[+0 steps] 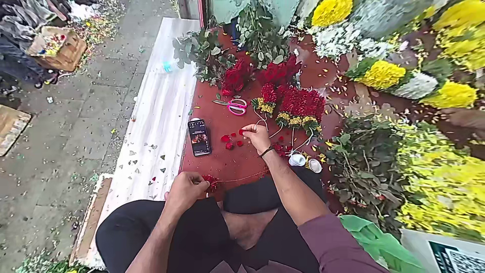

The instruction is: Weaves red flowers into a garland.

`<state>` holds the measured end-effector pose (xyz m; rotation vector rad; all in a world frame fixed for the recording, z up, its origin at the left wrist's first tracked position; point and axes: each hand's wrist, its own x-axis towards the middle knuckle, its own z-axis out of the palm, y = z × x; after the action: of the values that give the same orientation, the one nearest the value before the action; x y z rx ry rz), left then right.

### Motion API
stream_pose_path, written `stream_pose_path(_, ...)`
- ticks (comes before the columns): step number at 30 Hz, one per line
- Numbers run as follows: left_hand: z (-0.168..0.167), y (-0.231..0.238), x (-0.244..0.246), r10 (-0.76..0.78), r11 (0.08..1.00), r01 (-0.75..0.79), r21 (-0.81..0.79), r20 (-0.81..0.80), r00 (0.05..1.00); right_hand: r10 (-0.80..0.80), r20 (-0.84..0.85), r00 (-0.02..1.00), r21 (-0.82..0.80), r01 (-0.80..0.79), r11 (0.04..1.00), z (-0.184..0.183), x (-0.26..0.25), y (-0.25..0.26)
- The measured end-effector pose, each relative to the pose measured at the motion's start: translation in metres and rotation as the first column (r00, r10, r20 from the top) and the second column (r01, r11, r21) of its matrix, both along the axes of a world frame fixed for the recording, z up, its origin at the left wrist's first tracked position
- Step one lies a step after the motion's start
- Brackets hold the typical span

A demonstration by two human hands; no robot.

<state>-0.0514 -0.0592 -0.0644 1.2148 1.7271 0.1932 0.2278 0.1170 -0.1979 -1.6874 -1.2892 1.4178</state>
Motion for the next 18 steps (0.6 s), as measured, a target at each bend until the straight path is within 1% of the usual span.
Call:
stream_pose_path(2,0.001,-0.001,0.000,-0.002,1.000,0.002,0.000,0.002,1.000,0.033,-0.101,0.994,0.010,-0.032,0.999,0.033,-0.001,-0.020)
stream_pose_path(3,0.001,-0.001,0.001,-0.003,1.000,0.003,-0.005,0.006,1.000,0.058,-0.125,0.990,0.026,-0.055,0.998,0.048,0.000,-0.033)
stream_pose_path(5,0.001,-0.001,0.002,-0.008,1.000,0.008,-0.010,0.007,1.000,0.083,-0.163,0.983,0.063,-0.074,0.995,0.063,0.000,-0.050)
stream_pose_path(8,-0.002,0.000,0.002,-0.018,1.000,0.018,-0.002,0.006,1.000,0.084,-0.212,0.974,0.122,-0.059,0.991,0.070,-0.003,-0.060)
stream_pose_path(11,-0.002,0.000,0.001,-0.021,1.000,0.021,0.004,0.004,1.000,0.130,-0.235,0.963,0.170,-0.091,0.981,0.076,-0.006,-0.068)
stream_pose_path(15,-0.001,0.000,0.001,-0.022,1.000,0.022,0.001,-0.006,1.000,0.220,-0.160,0.962,0.256,-0.175,0.951,0.081,-0.009,-0.079)
stream_pose_path(18,-0.002,-0.001,0.002,-0.023,1.000,0.023,0.003,-0.011,1.000,0.208,-0.126,0.970,0.304,-0.162,0.939,0.086,-0.014,-0.090)
